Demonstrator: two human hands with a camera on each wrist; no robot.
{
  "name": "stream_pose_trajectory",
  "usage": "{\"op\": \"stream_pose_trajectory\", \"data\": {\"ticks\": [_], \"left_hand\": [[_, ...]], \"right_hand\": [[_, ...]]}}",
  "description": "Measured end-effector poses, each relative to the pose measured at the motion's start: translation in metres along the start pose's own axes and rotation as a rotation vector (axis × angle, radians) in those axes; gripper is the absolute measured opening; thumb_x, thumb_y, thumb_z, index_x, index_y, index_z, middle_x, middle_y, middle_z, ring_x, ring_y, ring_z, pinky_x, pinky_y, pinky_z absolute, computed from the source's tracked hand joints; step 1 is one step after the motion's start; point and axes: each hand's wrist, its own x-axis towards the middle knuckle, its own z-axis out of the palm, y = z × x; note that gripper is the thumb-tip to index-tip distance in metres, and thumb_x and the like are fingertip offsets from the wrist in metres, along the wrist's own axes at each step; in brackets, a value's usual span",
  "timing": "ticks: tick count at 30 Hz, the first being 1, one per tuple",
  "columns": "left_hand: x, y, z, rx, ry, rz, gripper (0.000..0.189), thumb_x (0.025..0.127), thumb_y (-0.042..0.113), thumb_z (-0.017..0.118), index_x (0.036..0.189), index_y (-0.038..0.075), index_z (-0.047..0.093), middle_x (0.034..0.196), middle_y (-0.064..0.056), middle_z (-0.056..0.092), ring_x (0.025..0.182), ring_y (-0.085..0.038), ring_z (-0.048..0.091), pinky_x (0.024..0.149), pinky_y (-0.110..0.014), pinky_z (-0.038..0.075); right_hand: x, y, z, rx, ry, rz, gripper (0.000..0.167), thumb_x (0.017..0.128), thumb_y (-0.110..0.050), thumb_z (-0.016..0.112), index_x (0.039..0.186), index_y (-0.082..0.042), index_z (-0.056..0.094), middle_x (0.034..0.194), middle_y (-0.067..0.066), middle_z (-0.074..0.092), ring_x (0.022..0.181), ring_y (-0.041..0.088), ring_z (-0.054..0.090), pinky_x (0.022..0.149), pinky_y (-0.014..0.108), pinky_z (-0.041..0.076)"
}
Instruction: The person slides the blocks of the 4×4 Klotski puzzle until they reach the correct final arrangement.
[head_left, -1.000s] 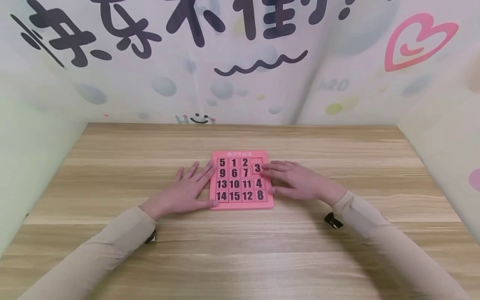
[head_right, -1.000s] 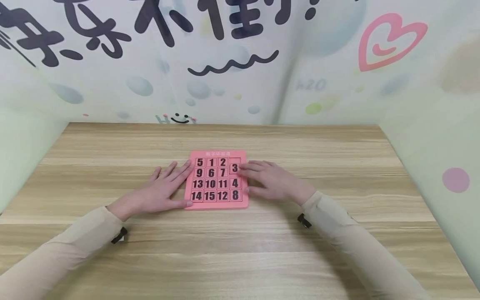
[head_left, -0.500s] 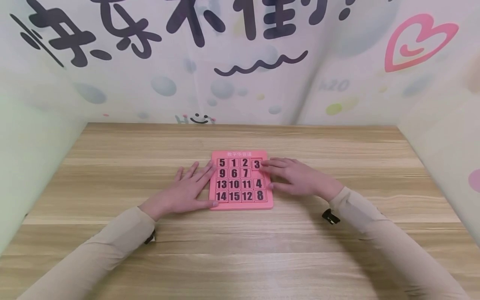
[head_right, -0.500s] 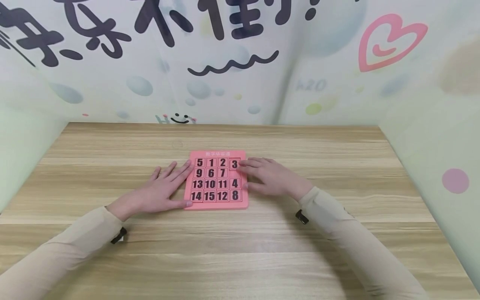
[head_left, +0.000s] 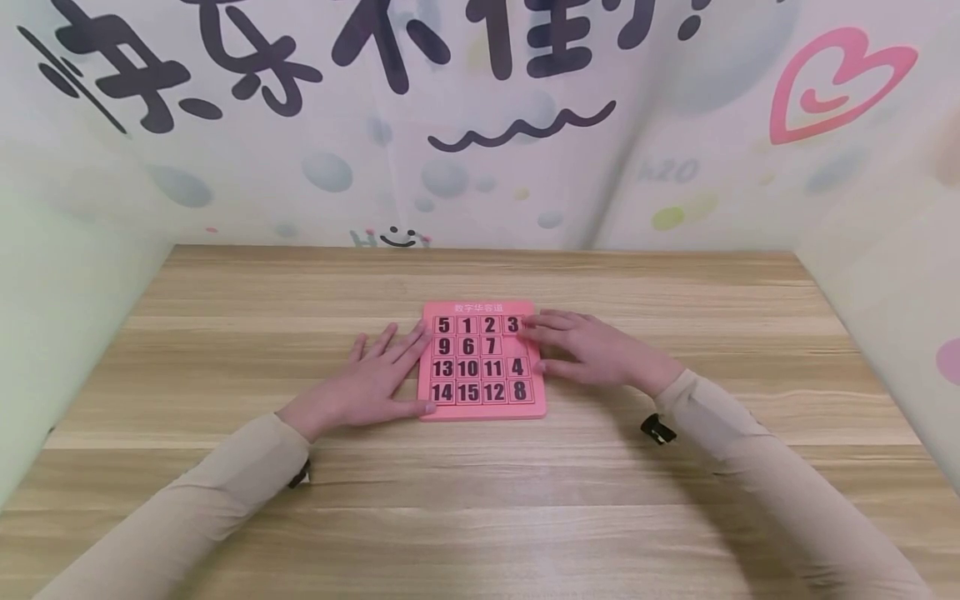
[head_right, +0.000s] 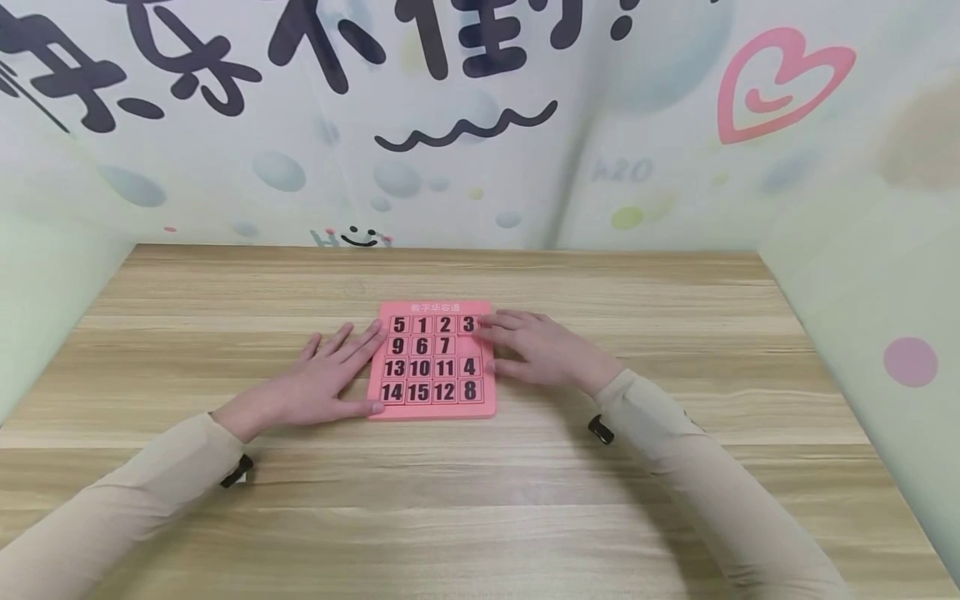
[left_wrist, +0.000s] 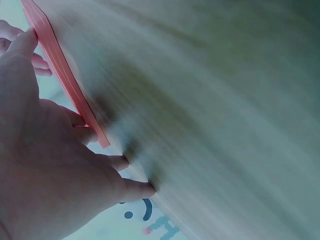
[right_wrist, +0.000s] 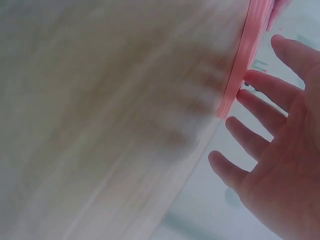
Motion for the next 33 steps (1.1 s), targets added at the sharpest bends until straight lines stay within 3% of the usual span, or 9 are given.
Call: {"op": "stream_pose_trajectory", "data": {"ticks": [16, 33], "left_hand": [[0.0, -0.001, 0.001, 0.001, -0.004, 0.0, 0.098, 0.088, 0.069, 0.048, 0.156, 0.012, 0.006, 0.161, -0.005, -0.001, 0.143, -0.04, -0.005, 0.11, -0.063, -0.005], [0.0, -0.001, 0.001, 0.0, 0.002, -0.001, 0.098, 0.088, 0.069, 0.049, 0.156, 0.012, 0.007, 0.161, -0.005, -0.001, 0.144, -0.04, -0.005, 0.11, -0.063, -0.004]], "right_hand": [[-0.002, -0.002, 0.003, 0.004, -0.002, 0.017, 0.054, 0.099, -0.033, 0.054, 0.146, -0.01, 0.043, 0.153, 0.013, 0.034, 0.14, 0.04, 0.025, 0.112, 0.055, 0.02], [-0.01, -0.011, 0.006, -0.04, -0.021, -0.066, 0.054, 0.099, -0.036, 0.054, 0.145, -0.008, 0.045, 0.15, 0.01, 0.04, 0.137, 0.039, 0.032, 0.11, 0.056, 0.025]]}}
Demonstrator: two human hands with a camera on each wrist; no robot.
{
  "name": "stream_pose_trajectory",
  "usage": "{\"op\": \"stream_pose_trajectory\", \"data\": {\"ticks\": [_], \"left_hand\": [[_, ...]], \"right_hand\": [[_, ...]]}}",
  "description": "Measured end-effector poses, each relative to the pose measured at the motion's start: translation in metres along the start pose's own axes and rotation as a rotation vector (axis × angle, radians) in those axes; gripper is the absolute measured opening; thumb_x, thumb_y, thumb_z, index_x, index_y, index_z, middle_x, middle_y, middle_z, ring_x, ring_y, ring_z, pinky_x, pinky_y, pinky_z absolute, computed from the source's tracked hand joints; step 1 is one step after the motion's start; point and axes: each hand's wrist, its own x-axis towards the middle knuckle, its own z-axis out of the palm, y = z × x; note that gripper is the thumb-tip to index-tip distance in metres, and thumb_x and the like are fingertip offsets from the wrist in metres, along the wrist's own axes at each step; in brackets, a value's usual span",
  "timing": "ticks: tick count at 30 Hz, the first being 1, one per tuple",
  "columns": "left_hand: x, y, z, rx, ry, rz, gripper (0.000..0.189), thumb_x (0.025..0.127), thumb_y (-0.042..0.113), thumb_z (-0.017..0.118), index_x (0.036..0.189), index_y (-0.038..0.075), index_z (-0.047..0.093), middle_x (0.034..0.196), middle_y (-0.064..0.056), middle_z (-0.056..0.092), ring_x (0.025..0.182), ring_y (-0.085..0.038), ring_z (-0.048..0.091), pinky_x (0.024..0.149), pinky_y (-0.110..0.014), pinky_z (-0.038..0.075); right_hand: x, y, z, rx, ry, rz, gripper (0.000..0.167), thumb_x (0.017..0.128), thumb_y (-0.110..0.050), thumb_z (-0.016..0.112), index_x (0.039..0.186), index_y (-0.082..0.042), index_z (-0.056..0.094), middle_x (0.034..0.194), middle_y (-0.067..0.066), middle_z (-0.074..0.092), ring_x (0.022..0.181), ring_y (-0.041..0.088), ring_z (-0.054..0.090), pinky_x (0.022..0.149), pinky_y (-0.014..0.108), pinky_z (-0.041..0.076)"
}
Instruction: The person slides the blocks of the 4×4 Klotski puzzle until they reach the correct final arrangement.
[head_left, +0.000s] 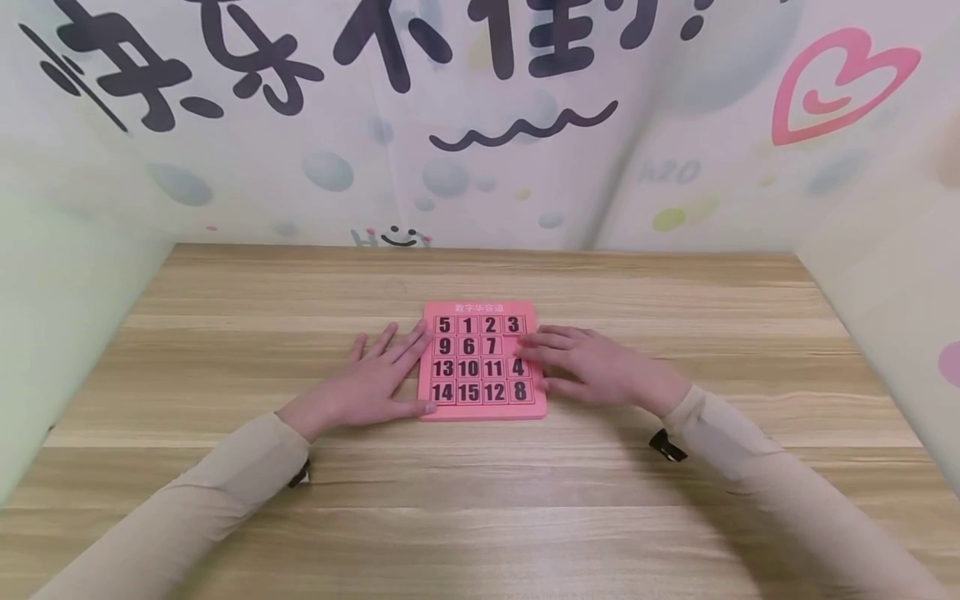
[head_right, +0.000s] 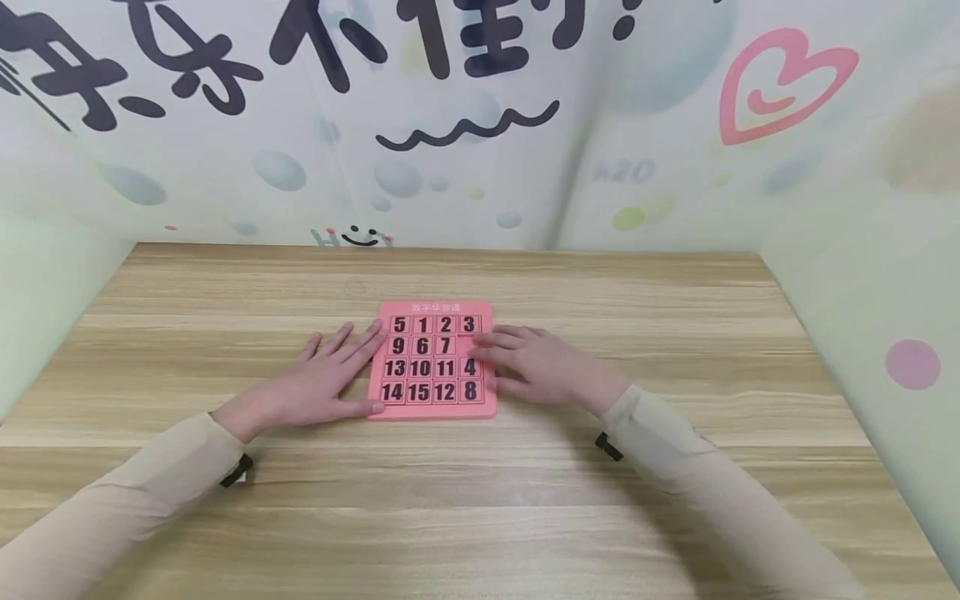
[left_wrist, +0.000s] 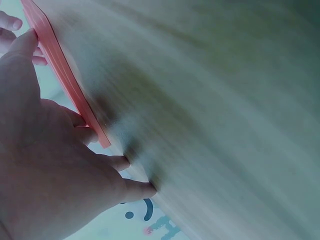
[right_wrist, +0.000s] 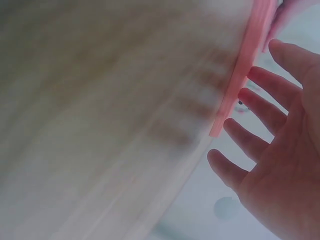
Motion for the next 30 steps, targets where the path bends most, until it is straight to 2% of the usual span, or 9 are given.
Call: {"op": "stream_pose_trajectory", "data": {"ticks": [7, 17, 30], "left_hand": [[0.0, 0.001, -0.001, 0.003, 0.001, -0.004, 0.097, 0.088, 0.067, 0.049, 0.156, 0.011, 0.009, 0.161, -0.006, 0.0, 0.144, -0.04, -0.004, 0.11, -0.064, -0.004], [0.0, 0.001, 0.0, -0.003, -0.005, -0.005, 0.097, 0.089, 0.066, 0.05, 0.156, 0.011, 0.008, 0.161, -0.005, -0.002, 0.144, -0.04, -0.005, 0.109, -0.063, -0.005], [0.001, 0.0, 0.001, -0.002, -0.002, -0.001, 0.097, 0.089, 0.067, 0.05, 0.156, 0.011, 0.008, 0.161, -0.005, -0.002, 0.144, -0.04, -0.005, 0.109, -0.064, -0.005]], "right_hand": [[-0.009, -0.005, -0.001, -0.031, -0.021, 0.009, 0.056, 0.099, -0.036, 0.053, 0.145, -0.007, 0.044, 0.149, 0.009, 0.041, 0.137, 0.038, 0.031, 0.11, 0.057, 0.025], [-0.018, -0.012, -0.001, -0.067, -0.068, 0.0, 0.055, 0.1, -0.04, 0.049, 0.147, -0.012, 0.042, 0.152, 0.01, 0.035, 0.139, 0.036, 0.029, 0.11, 0.057, 0.024], [-0.024, -0.013, 0.001, -0.098, -0.048, -0.026, 0.054, 0.1, -0.04, 0.049, 0.148, -0.015, 0.043, 0.153, 0.009, 0.035, 0.139, 0.034, 0.03, 0.109, 0.056, 0.026]]}}
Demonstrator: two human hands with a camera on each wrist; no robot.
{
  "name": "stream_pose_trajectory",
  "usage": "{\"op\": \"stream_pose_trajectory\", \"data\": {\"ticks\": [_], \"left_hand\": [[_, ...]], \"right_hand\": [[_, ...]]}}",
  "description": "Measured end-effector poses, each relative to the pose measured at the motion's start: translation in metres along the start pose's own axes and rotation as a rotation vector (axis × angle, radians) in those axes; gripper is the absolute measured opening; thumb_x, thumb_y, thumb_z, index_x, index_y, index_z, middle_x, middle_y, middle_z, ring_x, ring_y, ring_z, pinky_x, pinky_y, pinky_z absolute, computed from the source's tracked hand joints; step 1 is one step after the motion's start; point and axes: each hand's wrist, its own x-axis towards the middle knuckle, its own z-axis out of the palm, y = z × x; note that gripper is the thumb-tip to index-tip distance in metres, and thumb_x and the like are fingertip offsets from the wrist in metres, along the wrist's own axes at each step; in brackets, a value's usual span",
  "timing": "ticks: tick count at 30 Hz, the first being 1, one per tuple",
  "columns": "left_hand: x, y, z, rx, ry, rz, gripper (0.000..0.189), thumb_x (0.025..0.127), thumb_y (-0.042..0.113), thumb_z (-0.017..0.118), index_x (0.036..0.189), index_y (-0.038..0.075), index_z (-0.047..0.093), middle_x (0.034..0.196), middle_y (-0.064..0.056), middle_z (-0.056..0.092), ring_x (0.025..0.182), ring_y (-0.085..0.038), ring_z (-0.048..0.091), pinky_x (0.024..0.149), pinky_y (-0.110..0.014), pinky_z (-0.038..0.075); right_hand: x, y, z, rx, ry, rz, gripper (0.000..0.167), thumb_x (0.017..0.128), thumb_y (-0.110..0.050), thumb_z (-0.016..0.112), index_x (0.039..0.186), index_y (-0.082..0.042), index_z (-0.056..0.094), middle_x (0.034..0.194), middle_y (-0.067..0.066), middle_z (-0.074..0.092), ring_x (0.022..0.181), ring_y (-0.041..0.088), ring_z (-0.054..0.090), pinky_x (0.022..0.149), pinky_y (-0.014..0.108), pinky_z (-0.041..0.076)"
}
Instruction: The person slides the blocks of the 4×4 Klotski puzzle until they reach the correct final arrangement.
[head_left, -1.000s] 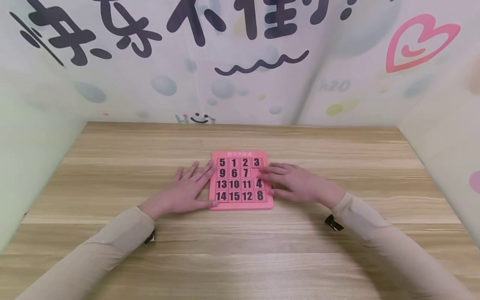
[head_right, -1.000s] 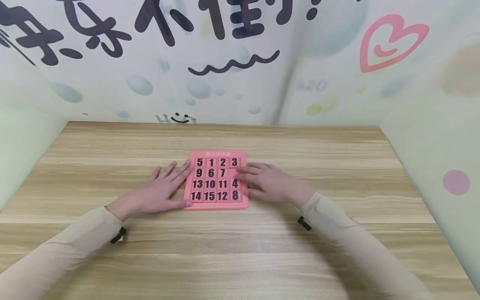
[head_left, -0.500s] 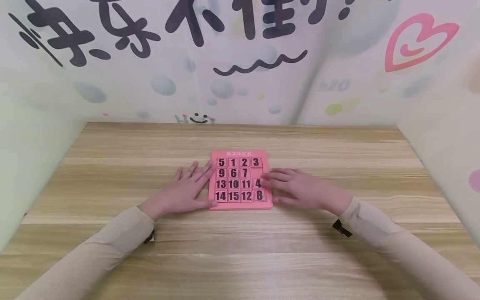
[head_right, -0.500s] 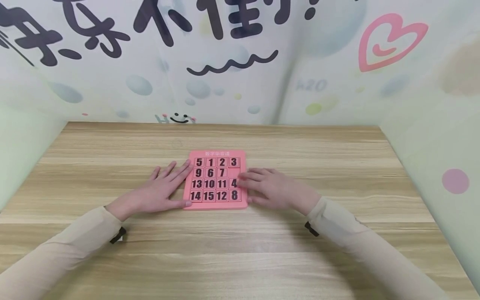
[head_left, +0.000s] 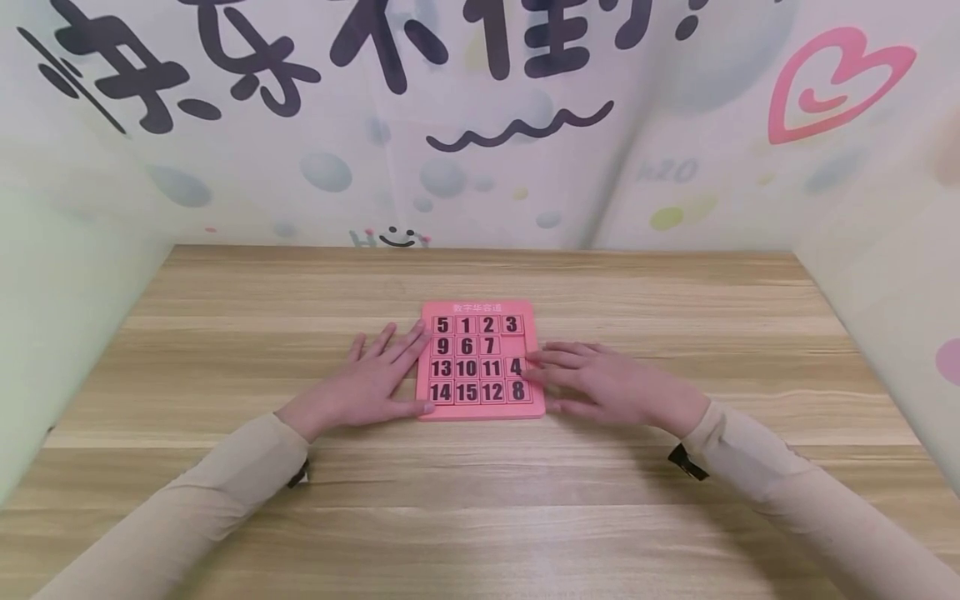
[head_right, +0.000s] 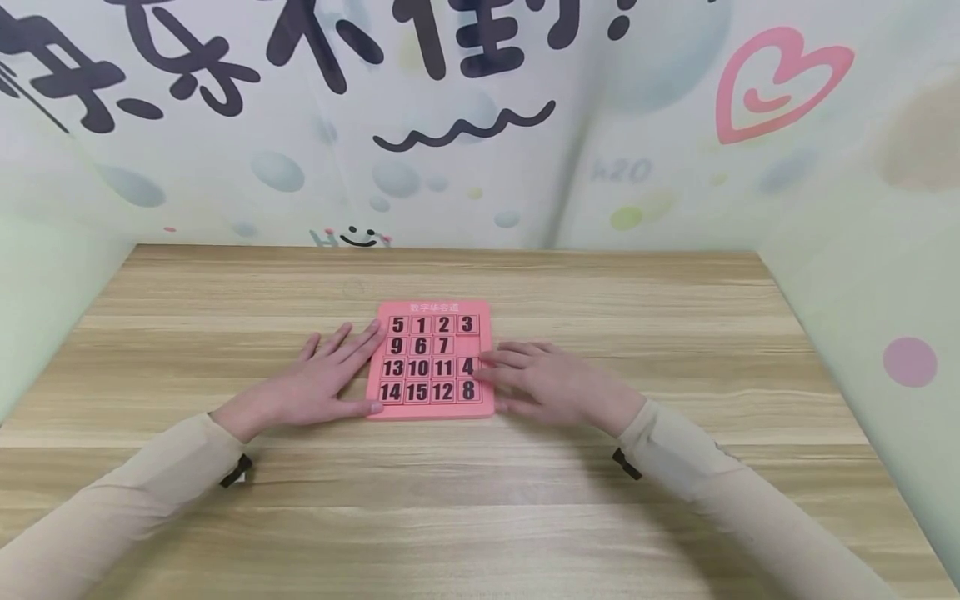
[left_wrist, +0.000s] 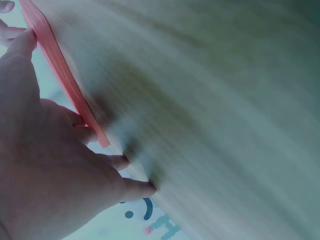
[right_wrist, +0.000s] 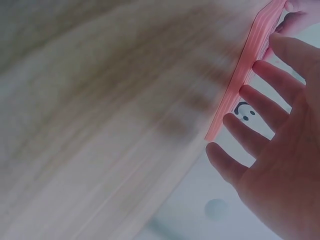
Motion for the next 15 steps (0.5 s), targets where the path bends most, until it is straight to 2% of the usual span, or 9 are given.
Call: {"op": "stream_pose_trajectory", "data": {"ticks": [15], "left_hand": [[-0.001, -0.0002, -0.0007, 0.012, 0.0, -0.001, 0.097, 0.089, 0.068, 0.048, 0.156, 0.012, 0.006, 0.161, -0.005, -0.002, 0.144, -0.039, -0.005, 0.11, -0.063, -0.004]], "right_hand": [[0.0044, 0.0016, 0.0005, 0.02, 0.046, -0.02, 0.052, 0.098, -0.036, 0.054, 0.144, -0.012, 0.047, 0.149, 0.011, 0.041, 0.136, 0.036, 0.035, 0.107, 0.058, 0.029]]}}
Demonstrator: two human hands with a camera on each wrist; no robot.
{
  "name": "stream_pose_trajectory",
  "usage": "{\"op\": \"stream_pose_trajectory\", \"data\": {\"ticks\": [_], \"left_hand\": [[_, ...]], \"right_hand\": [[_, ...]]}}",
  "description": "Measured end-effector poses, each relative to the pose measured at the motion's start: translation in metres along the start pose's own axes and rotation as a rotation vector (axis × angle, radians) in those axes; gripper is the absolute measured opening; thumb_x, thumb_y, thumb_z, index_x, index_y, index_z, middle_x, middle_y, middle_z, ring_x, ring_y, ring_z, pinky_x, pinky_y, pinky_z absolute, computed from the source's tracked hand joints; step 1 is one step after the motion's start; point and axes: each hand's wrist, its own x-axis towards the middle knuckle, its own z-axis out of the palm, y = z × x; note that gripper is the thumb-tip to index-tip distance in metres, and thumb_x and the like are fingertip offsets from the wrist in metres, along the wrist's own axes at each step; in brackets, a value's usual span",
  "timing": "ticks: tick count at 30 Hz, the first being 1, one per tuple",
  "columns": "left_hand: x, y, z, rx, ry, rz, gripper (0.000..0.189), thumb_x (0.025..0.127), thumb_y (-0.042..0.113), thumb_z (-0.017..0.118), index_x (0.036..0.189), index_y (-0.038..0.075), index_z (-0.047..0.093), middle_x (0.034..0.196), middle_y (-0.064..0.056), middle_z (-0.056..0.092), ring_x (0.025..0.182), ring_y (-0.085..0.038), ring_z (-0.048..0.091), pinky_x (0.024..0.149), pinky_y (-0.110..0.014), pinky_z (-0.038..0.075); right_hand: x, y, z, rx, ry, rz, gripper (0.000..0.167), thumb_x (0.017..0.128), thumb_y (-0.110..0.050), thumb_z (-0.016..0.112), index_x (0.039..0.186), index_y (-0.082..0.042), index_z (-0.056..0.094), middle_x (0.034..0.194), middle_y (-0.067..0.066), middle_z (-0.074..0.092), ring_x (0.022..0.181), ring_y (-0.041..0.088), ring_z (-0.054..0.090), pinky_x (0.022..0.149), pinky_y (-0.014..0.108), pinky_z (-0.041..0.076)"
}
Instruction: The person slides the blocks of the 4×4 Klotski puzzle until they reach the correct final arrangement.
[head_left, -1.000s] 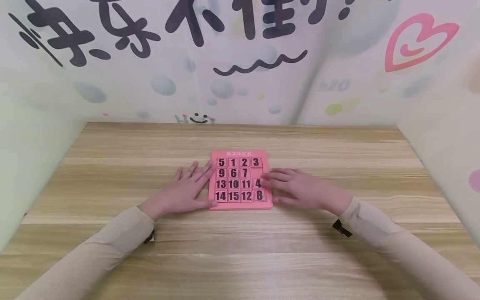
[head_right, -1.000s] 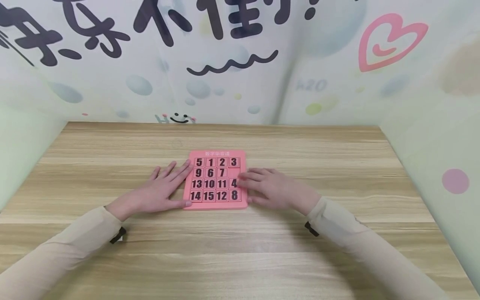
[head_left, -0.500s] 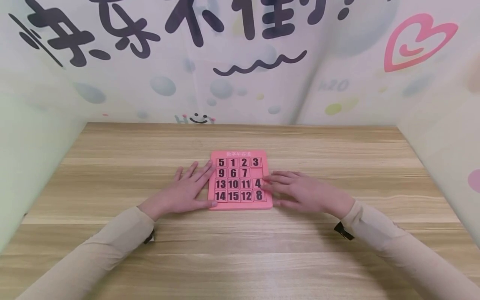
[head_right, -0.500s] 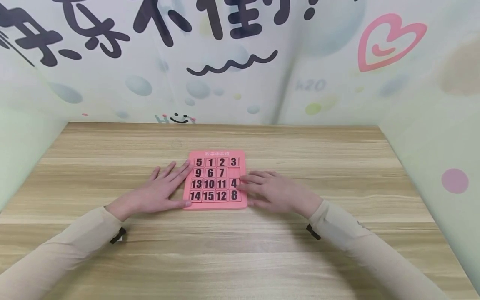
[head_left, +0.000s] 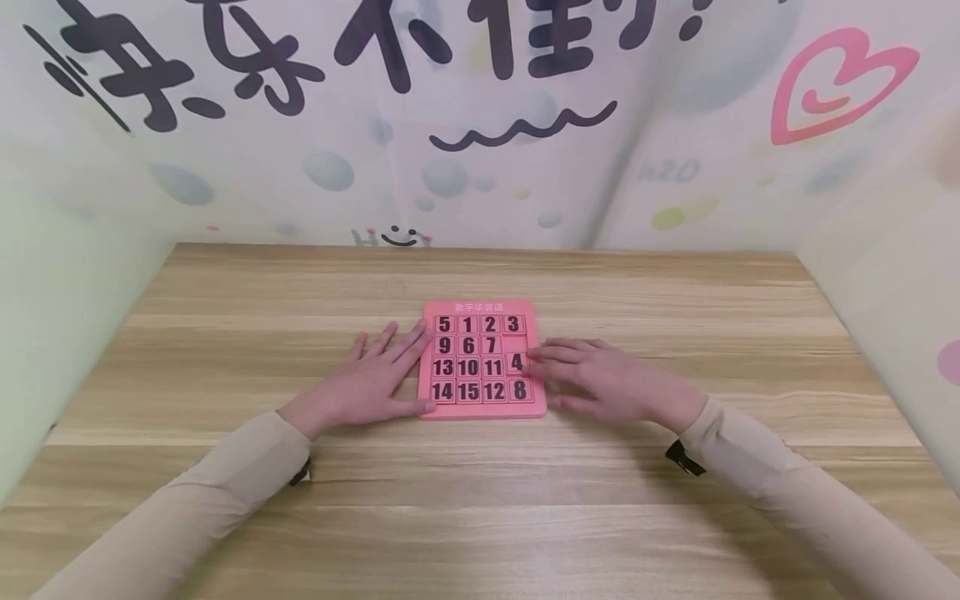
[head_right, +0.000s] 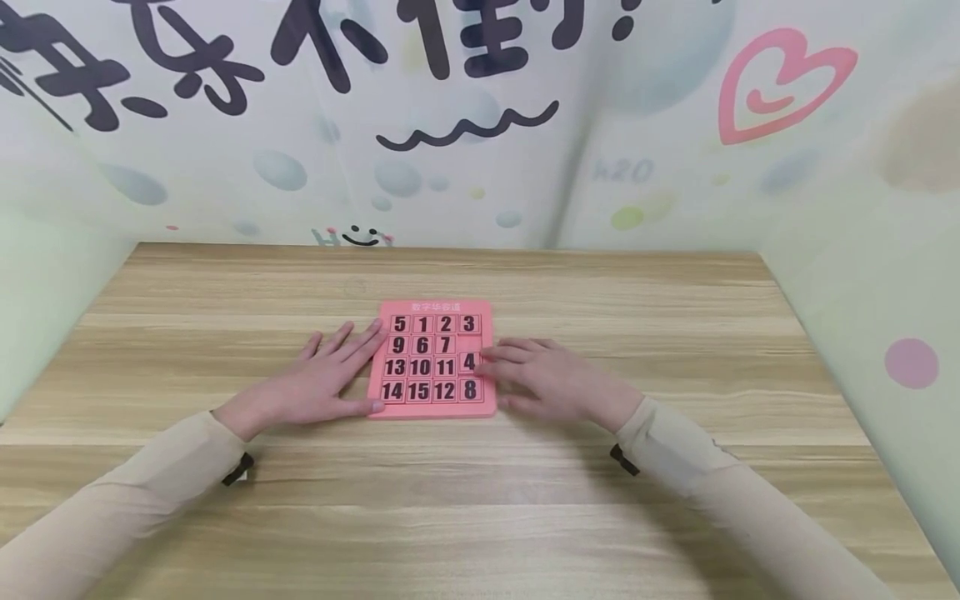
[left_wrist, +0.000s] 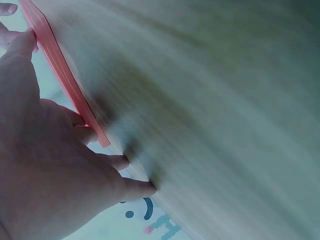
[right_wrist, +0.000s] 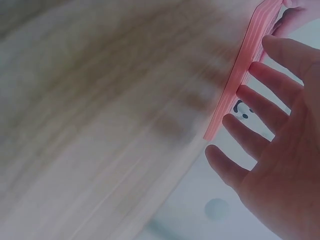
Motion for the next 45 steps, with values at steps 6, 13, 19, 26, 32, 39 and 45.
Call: {"op": "stream_pose_trajectory", "data": {"ticks": [6, 13, 19, 26, 32, 39, 45], "left_hand": [[0.001, 0.0, -0.001, 0.0, -0.006, -0.008, 0.097, 0.089, 0.068, 0.048, 0.156, 0.012, 0.007, 0.161, -0.005, -0.002, 0.144, -0.039, -0.005, 0.11, -0.063, -0.004], [0.001, 0.0, -0.001, 0.0, -0.009, -0.011, 0.098, 0.088, 0.07, 0.048, 0.156, 0.013, 0.006, 0.161, -0.005, -0.002, 0.144, -0.039, -0.005, 0.109, -0.064, -0.004], [0.002, -0.001, 0.0, -0.003, -0.009, -0.013, 0.099, 0.087, 0.071, 0.048, 0.156, 0.014, 0.005, 0.161, -0.004, -0.003, 0.144, -0.039, -0.005, 0.11, -0.063, -0.004], [0.003, -0.002, 0.001, 0.0, -0.011, -0.015, 0.099, 0.087, 0.071, 0.047, 0.156, 0.014, 0.005, 0.161, -0.003, -0.003, 0.144, -0.038, -0.006, 0.11, -0.063, -0.004], [0.002, -0.001, 0.0, -0.005, -0.012, -0.012, 0.099, 0.087, 0.07, 0.048, 0.156, 0.013, 0.007, 0.161, -0.004, -0.003, 0.144, -0.039, -0.006, 0.11, -0.064, -0.004], [0.001, 0.0, -0.001, -0.01, -0.013, -0.009, 0.098, 0.088, 0.069, 0.049, 0.156, 0.013, 0.007, 0.161, -0.004, -0.003, 0.144, -0.039, -0.006, 0.109, -0.064, -0.004], [0.001, 0.0, -0.001, -0.012, -0.013, -0.008, 0.098, 0.088, 0.068, 0.049, 0.156, 0.012, 0.006, 0.161, -0.005, -0.003, 0.144, -0.039, -0.006, 0.109, -0.064, -0.005]], "right_hand": [[0.002, 0.002, -0.001, 0.018, 0.0, 0.011, 0.051, 0.097, -0.034, 0.057, 0.142, -0.012, 0.049, 0.148, 0.012, 0.042, 0.135, 0.037, 0.036, 0.107, 0.059, 0.029], [0.006, 0.006, -0.003, 0.021, 0.01, 0.028, 0.053, 0.095, -0.033, 0.059, 0.143, -0.01, 0.048, 0.148, 0.014, 0.041, 0.135, 0.039, 0.035, 0.107, 0.06, 0.029], [0.01, 0.009, -0.003, 0.023, 0.004, 0.055, 0.054, 0.095, -0.033, 0.06, 0.144, -0.011, 0.047, 0.149, 0.014, 0.039, 0.136, 0.039, 0.034, 0.107, 0.06, 0.028], [0.013, 0.01, -0.006, 0.029, -0.033, 0.117, 0.055, 0.097, -0.034, 0.057, 0.146, -0.013, 0.045, 0.152, 0.012, 0.034, 0.138, 0.037, 0.03, 0.108, 0.059, 0.026], [0.013, 0.008, -0.006, 0.021, -0.028, 0.106, 0.058, 0.096, -0.035, 0.059, 0.146, -0.009, 0.043, 0.152, 0.012, 0.036, 0.138, 0.038, 0.03, 0.107, 0.06, 0.027], [0.011, 0.005, -0.004, 0.015, -0.005, 0.04, 0.058, 0.096, -0.033, 0.06, 0.145, -0.006, 0.044, 0.149, 0.012, 0.04, 0.136, 0.038, 0.034, 0.106, 0.058, 0.031], [0.007, -0.002, -0.004, 0.023, -0.037, 0.009, 0.055, 0.097, -0.031, 0.056, 0.146, -0.008, 0.043, 0.151, 0.011, 0.038, 0.137, 0.037, 0.032, 0.108, 0.058, 0.028]]}}
